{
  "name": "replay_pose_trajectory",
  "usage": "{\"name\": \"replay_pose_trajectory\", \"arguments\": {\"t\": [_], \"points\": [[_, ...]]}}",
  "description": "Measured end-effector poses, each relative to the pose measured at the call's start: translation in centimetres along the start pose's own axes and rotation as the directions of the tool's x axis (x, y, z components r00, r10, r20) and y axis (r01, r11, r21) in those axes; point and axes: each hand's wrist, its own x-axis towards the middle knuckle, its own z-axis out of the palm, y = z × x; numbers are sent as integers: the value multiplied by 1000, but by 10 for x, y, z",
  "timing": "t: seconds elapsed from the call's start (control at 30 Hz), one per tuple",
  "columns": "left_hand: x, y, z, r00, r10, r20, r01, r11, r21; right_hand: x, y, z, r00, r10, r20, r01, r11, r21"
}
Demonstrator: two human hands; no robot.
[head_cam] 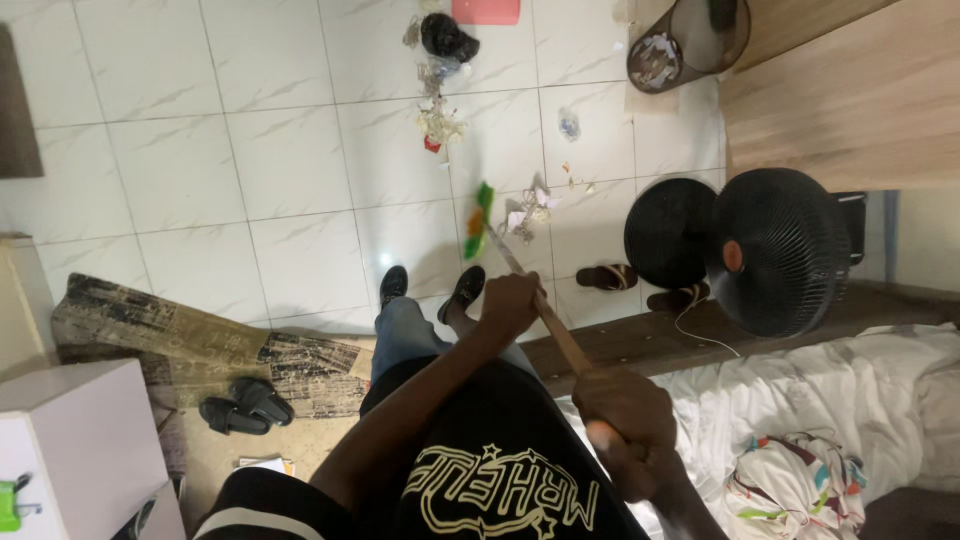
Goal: The person sweeps debris across a tiled floor using a broom, pushing litter toward a central area and into a dustpan.
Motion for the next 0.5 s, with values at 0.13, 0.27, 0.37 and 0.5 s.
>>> {"name": "replay_pose_trajectory", "arguments": {"t": [0.13,0.27,0.37,0.5], "points": [[1,-22,-34,980,-199,-4,198,971,132,3,31,2,1000,-23,9,24,995,-99],[20,-72,-28,954,-280,-103,296,931,211,16,88,20,998,52,-19,-50,995,90],[41,-95,9,986,-77,-147,101,982,161,14,104,20,984,157,-85,-156,988,17],[74,-77,41,982,-186,-26,188,973,135,15,98,14,968,172,-183,-175,985,2]]}}
